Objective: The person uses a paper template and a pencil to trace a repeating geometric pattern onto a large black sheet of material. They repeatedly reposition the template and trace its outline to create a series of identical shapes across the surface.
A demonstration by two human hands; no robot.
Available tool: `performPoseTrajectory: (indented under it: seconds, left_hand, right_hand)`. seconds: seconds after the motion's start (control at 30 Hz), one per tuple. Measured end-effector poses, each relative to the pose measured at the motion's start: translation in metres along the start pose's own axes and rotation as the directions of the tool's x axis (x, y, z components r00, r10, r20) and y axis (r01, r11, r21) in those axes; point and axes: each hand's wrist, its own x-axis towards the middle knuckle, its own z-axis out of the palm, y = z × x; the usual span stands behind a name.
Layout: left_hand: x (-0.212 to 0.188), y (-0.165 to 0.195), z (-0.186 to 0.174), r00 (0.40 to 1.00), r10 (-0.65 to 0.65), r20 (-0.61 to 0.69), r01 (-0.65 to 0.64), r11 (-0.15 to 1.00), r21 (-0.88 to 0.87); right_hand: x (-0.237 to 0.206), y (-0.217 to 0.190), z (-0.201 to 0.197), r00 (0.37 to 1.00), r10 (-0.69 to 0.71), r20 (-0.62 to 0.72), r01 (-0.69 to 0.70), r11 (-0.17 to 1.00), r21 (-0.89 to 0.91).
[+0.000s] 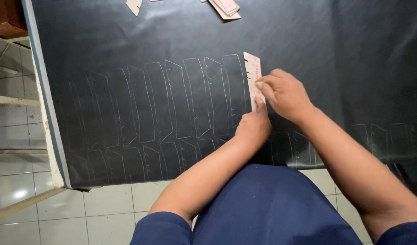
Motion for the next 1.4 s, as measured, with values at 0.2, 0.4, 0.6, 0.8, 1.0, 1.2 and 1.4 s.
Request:
performPoseTrajectory:
  seconds: [0.2,0.4,0.6,0.8,1.0,1.2,1.4]
  left_hand:
    - [0.007,-0.009,0.024,0.989,0.144,0.033,-0.147,0.975,0.169]
    - [0.006,-0.009,0.016,0.993,0.095,0.066,-0.101,0.990,0.102]
    - [0.006,-0.003,0.003,0.999,-0.030,-0.033,0.027,0.996,-0.079]
    - [0.002,-0.008,-0.013,0.822,0.530,-0.206,-0.334,0.744,0.579]
    - [0.004,-0.008,-0.029,0.809,0.567,-0.158,-0.398,0.725,0.562]
    - [0.005,-0.007,-0.031,0.811,0.562,-0.164,-0.409,0.744,0.529]
    - [0.005,-0.006,-0.035,0.809,0.560,-0.177,-0.407,0.752,0.518]
  right_hand:
    - [0.024,-0.021,0.001,0.935,0.087,0.345,-0.068,0.995,-0.068]
    - [0.025,-0.020,0.007,0.927,-0.016,0.374,0.056,0.994,-0.097]
    - [0.047,-0.006,0.008,0.970,-0.178,0.166,0.206,0.963,-0.173]
    - [0.058,0.005,0.005,0.987,-0.137,0.084,0.145,0.985,-0.096]
    - [0.061,0.002,0.009,0.995,0.011,0.095,-0.008,0.999,-0.032]
    - [0.070,0.003,0.009,0.997,-0.076,0.031,0.078,0.996,-0.043]
    - [0.077,0.008,0.008,0.996,-0.045,0.080,0.050,0.997,-0.059]
